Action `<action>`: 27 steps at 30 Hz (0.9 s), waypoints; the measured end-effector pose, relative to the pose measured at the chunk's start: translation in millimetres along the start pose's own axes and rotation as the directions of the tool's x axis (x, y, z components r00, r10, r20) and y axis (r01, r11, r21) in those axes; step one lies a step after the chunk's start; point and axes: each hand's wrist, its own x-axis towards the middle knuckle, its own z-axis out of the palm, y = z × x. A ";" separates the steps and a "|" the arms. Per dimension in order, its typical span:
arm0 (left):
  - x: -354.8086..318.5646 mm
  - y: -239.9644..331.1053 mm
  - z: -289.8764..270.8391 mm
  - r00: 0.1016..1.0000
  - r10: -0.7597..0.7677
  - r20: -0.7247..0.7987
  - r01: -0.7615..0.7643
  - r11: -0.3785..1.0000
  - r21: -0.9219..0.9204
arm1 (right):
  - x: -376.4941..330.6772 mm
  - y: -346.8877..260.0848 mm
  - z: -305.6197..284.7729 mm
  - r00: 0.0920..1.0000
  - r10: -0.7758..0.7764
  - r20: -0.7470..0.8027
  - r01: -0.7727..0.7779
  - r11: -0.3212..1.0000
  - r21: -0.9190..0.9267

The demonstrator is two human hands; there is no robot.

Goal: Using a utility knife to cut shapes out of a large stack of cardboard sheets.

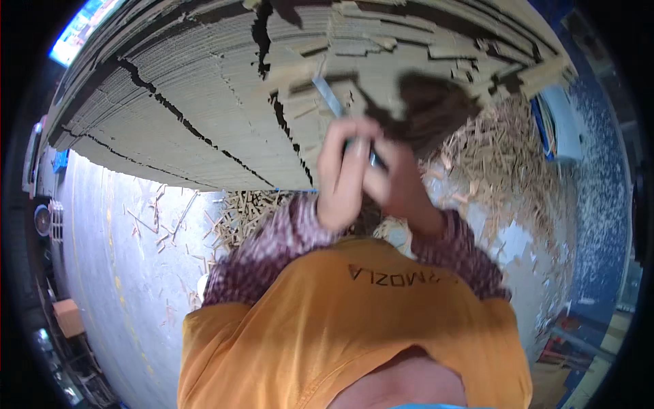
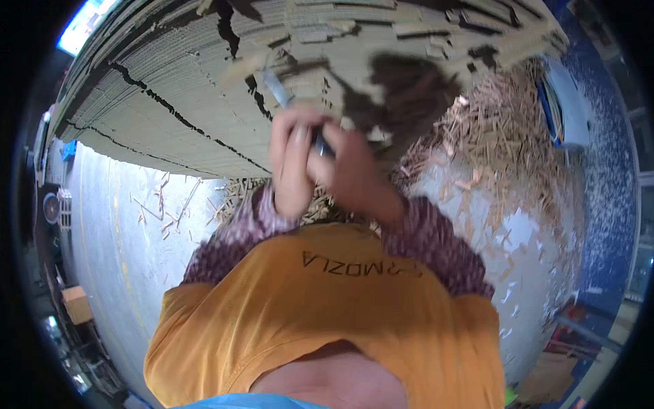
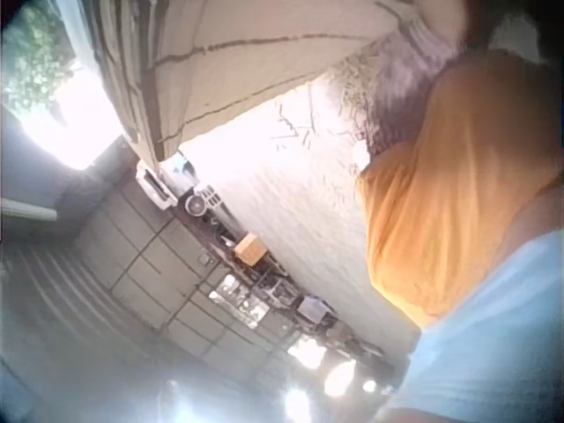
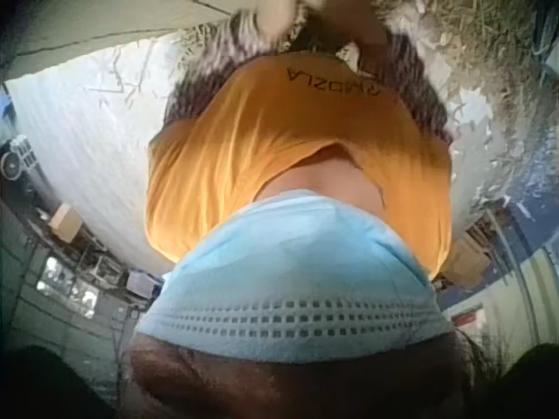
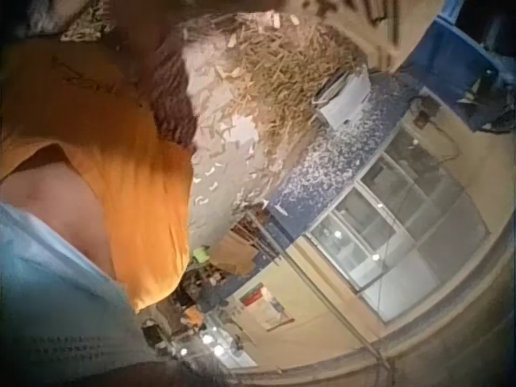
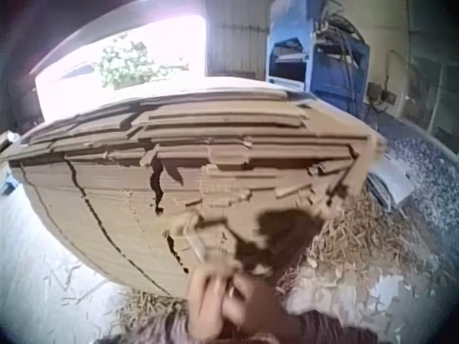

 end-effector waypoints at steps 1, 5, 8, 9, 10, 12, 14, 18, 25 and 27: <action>-6.1 -10.6 0.6 0.998 -0.050 -0.047 0.052 0.998 0.027 | 7.9 11.0 -5.6 0.985 0.098 0.139 -0.105 0.993 0.047; -49.8 -58.3 -21.9 0.945 -0.328 -0.022 0.327 0.932 0.155 | -14.8 84.4 13.2 0.917 0.173 0.358 -0.219 0.971 0.091; -28.2 -29.8 -26.6 0.937 -0.324 -0.130 0.312 0.944 -0.103 | 6.7 64.1 -13.7 0.807 0.291 0.513 -0.331 0.944 -0.013; -16.1 -38.7 -27.4 0.963 -0.175 -0.207 0.164 0.984 -0.068 | 15.0 58.0 -16.9 0.835 0.314 0.452 -0.365 0.931 0.027; -9.0 -39.0 -29.5 0.964 -0.186 -0.190 0.182 0.983 -0.038 | 25.5 68.3 -18.2 0.848 0.356 0.392 -0.383 0.924 -0.010; 5.1 -50.9 -28.7 0.995 -0.072 -0.068 0.072 0.997 -0.014 | 44.1 66.2 -23.5 0.894 0.288 0.343 -0.303 0.953 -0.012; 15.1 -46.2 -22.0 0.992 -0.115 -0.047 0.116 0.993 0.012 | 49.9 57.8 -15.3 0.888 0.343 0.305 -0.370 0.928 0.033; 4.2 -46.1 -15.3 0.970 -0.232 -0.074 0.235 0.971 0.035 | 26.6 62.0 16.3 0.987 0.045 0.154 -0.064 0.991 0.120; -21.5 -24.3 -27.0 0.970 -0.243 0.001 0.243 0.970 -0.014 | 25.6 72.6 -4.0 0.940 0.134 0.314 -0.178 0.977 0.116; -9.2 -31.1 -33.6 0.998 -0.008 -0.061 0.021 0.977 0.211 | 51.8 54.1 -9.3 0.941 0.210 0.264 -0.251 0.959 0.131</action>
